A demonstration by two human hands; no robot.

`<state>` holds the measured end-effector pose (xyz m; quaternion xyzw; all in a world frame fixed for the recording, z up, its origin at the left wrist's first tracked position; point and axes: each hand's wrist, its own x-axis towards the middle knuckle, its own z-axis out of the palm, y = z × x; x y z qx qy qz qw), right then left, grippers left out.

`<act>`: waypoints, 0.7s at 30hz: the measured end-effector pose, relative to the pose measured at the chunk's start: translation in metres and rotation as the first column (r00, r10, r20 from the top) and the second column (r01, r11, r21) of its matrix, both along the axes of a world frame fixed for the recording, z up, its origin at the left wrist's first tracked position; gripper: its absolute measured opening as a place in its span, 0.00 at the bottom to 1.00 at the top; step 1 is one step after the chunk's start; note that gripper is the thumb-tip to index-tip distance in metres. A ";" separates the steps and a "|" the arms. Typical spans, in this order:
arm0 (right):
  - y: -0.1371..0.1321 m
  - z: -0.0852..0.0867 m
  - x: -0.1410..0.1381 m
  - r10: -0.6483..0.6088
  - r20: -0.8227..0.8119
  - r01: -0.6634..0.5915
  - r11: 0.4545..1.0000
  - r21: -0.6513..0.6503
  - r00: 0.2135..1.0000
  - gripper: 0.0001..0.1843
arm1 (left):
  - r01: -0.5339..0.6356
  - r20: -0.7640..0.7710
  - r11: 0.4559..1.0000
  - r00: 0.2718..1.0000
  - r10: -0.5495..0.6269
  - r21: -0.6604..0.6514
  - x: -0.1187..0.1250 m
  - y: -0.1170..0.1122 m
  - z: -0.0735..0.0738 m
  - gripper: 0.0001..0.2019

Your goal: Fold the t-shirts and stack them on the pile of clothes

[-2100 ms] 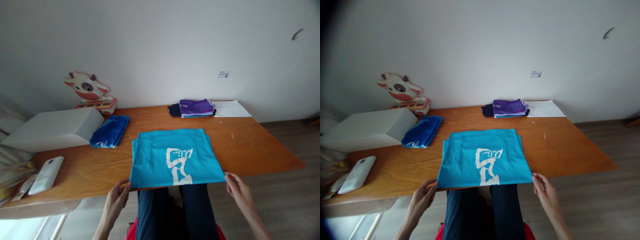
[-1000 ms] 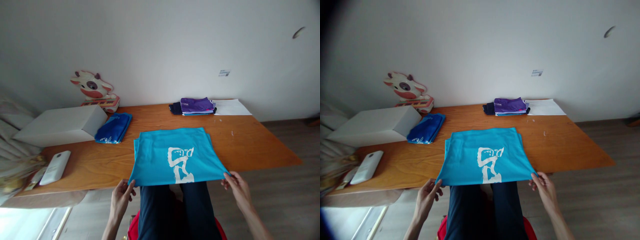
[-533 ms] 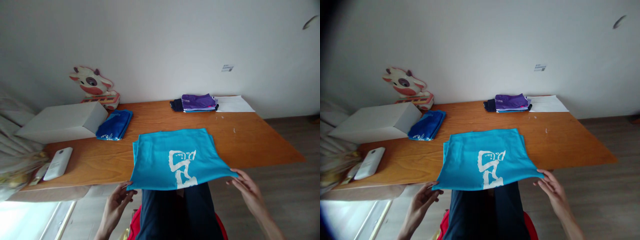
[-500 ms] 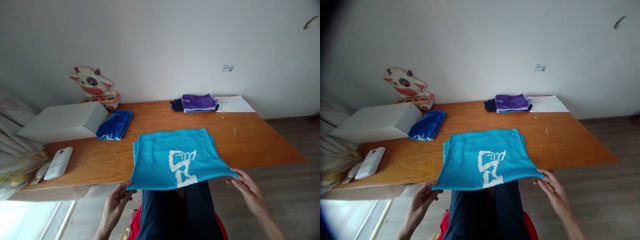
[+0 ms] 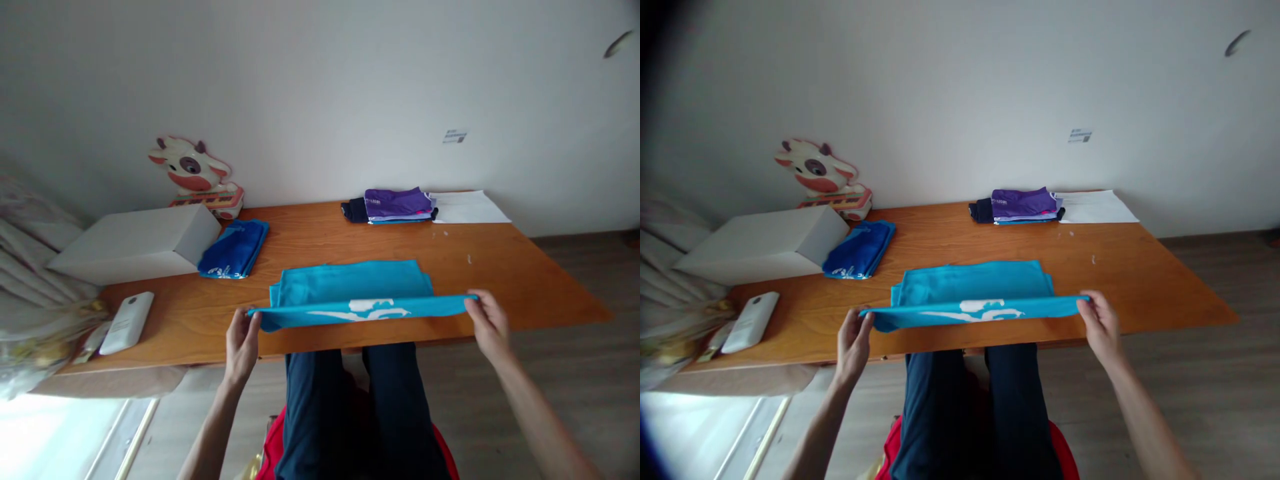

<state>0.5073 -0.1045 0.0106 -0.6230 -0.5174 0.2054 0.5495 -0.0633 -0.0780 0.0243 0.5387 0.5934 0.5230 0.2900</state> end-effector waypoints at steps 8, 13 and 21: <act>0.138 -0.031 -0.020 -0.105 0.417 0.159 0.982 -0.098 0.903 0.22 | -0.204 -0.573 0.974 0.812 0.110 -0.101 0.036 0.129 -0.010 0.14; 0.149 -0.051 -0.016 -0.112 0.579 0.264 0.947 -0.185 0.808 0.22 | -0.237 -0.701 0.956 0.712 0.051 -0.171 0.038 0.148 -0.022 0.17; 0.145 -0.055 -0.017 -0.163 0.611 0.327 0.930 -0.167 0.775 0.25 | -0.266 -0.697 0.962 0.701 0.149 -0.061 0.036 0.144 -0.033 0.17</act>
